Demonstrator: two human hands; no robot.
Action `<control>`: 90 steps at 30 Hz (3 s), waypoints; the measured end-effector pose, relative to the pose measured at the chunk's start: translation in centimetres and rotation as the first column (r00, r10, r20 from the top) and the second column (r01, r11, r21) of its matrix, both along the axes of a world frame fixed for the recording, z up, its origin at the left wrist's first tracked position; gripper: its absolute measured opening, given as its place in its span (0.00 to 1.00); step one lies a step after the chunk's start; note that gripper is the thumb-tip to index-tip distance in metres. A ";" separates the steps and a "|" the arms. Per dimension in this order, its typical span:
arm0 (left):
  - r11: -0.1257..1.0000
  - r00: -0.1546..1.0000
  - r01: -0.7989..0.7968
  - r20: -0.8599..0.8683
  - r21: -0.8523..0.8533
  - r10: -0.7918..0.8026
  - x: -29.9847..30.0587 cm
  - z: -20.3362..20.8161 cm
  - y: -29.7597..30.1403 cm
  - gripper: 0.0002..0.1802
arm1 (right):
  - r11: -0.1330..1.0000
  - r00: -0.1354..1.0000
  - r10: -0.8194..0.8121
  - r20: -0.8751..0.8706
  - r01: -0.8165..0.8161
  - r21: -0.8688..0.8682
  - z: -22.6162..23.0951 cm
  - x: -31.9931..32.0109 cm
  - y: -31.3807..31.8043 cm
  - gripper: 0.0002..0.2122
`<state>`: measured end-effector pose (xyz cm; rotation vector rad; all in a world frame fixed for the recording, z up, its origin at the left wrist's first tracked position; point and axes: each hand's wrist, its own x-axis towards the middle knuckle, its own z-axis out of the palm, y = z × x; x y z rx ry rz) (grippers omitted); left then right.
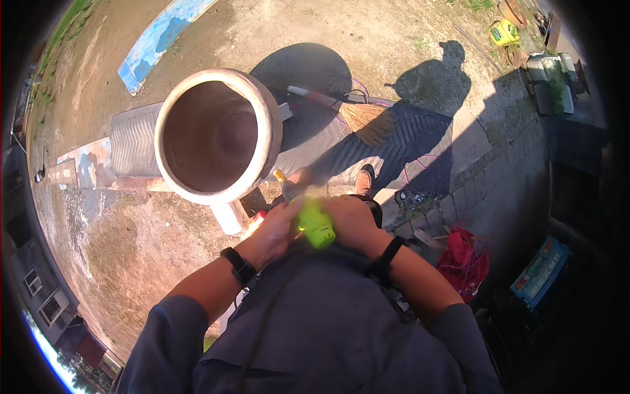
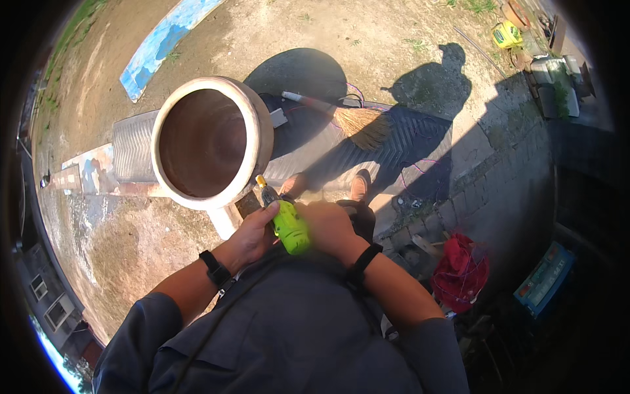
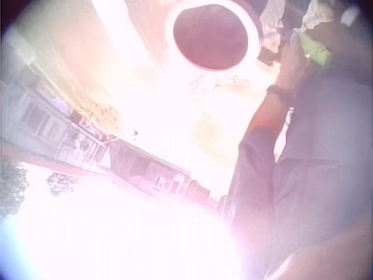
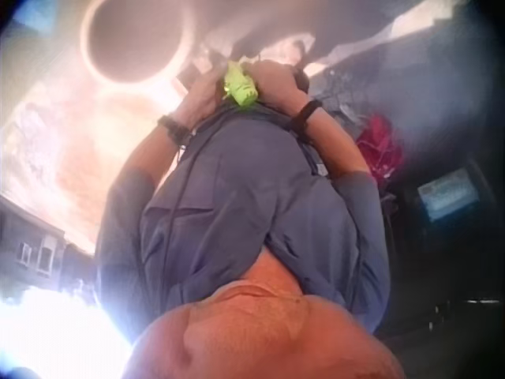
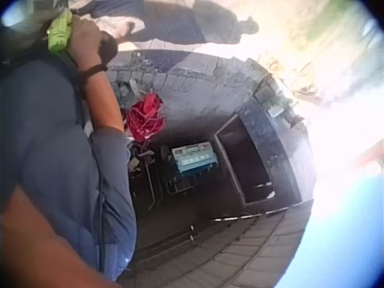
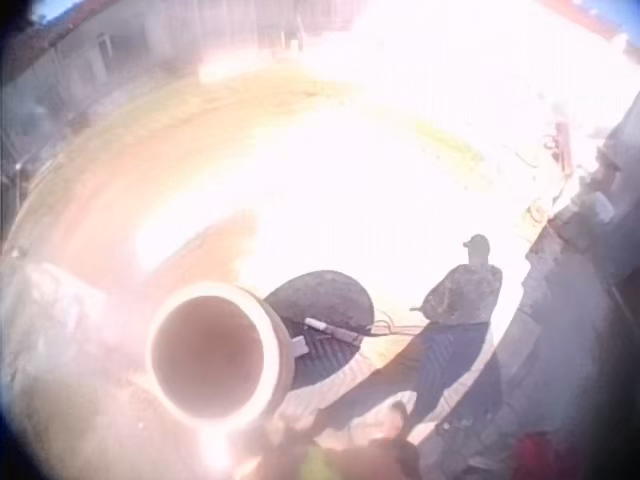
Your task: Drilling a hole into a large ceramic pot using a power drill.
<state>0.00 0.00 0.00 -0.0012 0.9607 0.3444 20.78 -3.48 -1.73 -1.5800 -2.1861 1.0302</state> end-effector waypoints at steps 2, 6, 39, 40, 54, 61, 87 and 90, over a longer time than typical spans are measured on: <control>0.988 0.971 -0.156 -0.183 -0.005 0.153 2.8 0.1 -3.1 0.26 | 0.993 0.996 0.086 0.028 -0.088 0.081 -0.4 1.7 -0.7 0.10; 0.878 0.877 -0.448 -0.105 0.169 0.468 5.4 -4.6 -3.1 0.20 | 0.975 0.976 0.208 -0.072 -0.201 0.096 -4.7 2.3 4.0 0.07; 0.685 0.527 -0.676 -0.470 0.272 0.708 5.1 -17.8 0.4 0.19 | 0.917 0.968 0.248 -0.032 -0.245 -0.315 -20.4 -3.4 8.2 0.10; 0.686 0.528 -0.675 -0.472 0.271 0.706 5.1 -17.8 0.4 0.19 | 0.911 0.963 0.270 -0.017 -0.261 -0.318 -20.4 -3.5 8.2 0.10; 0.671 0.510 -0.683 -0.469 0.290 0.721 4.9 -17.7 0.5 0.15 | 0.868 0.936 0.320 0.147 -0.227 -0.442 -20.9 -4.3 7.8 0.11; 0.710 0.539 -0.643 -0.490 0.286 0.685 4.6 -18.1 0.2 0.21 | 0.852 0.972 0.226 0.062 -0.167 -0.496 -20.4 -4.1 7.6 0.11; 0.670 0.522 -0.684 -0.448 0.289 0.726 4.5 -18.4 0.1 0.15 | 0.880 0.959 0.271 0.080 -0.214 -0.424 -20.1 -4.1 7.8 0.10; 0.688 0.517 -0.670 -0.489 0.280 0.703 4.4 -18.6 0.0 0.15 | 0.877 0.952 0.290 0.099 -0.223 -0.425 -19.6 -4.4 8.0 0.10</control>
